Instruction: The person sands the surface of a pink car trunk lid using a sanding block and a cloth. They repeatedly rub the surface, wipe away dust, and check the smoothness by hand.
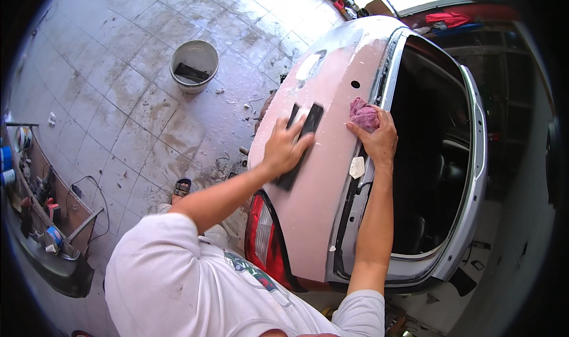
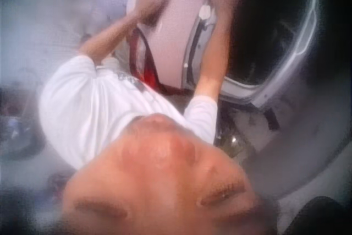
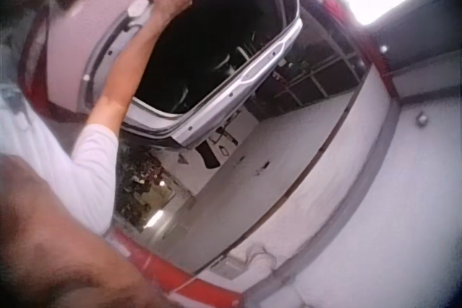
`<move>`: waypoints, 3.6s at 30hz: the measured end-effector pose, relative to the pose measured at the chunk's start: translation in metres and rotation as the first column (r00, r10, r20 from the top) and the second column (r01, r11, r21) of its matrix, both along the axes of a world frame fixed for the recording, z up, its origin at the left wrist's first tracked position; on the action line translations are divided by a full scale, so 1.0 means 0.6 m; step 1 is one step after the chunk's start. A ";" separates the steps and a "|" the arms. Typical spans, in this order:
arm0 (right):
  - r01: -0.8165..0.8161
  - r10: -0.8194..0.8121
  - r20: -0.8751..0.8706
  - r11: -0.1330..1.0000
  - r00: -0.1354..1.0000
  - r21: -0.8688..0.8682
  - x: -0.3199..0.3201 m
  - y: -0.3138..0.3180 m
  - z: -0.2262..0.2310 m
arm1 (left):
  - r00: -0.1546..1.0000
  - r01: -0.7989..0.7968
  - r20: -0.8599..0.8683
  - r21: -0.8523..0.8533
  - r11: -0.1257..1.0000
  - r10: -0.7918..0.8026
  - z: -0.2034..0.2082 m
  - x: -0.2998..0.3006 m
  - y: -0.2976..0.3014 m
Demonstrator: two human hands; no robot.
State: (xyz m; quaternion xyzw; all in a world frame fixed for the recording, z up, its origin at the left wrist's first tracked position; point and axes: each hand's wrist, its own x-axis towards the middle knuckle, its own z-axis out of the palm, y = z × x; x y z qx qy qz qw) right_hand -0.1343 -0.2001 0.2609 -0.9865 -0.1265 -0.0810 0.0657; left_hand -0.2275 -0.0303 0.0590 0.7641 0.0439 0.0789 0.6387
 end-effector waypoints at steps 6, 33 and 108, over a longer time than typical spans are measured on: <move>-0.060 0.060 0.002 0.998 0.998 0.016 0.013 0.020 0.003 | 0.987 -0.015 -0.160 0.042 0.999 0.022 -0.007 0.229 0.019; 0.000 0.000 0.001 1.000 1.000 -0.006 0.004 -0.006 -0.002 | 0.999 0.029 0.042 -0.005 1.000 -0.029 0.010 0.061 0.010; -0.080 0.081 -0.030 0.995 0.996 0.057 0.025 0.023 -0.009 | 0.990 0.044 -0.135 0.004 0.999 -0.043 -0.030 0.298 0.065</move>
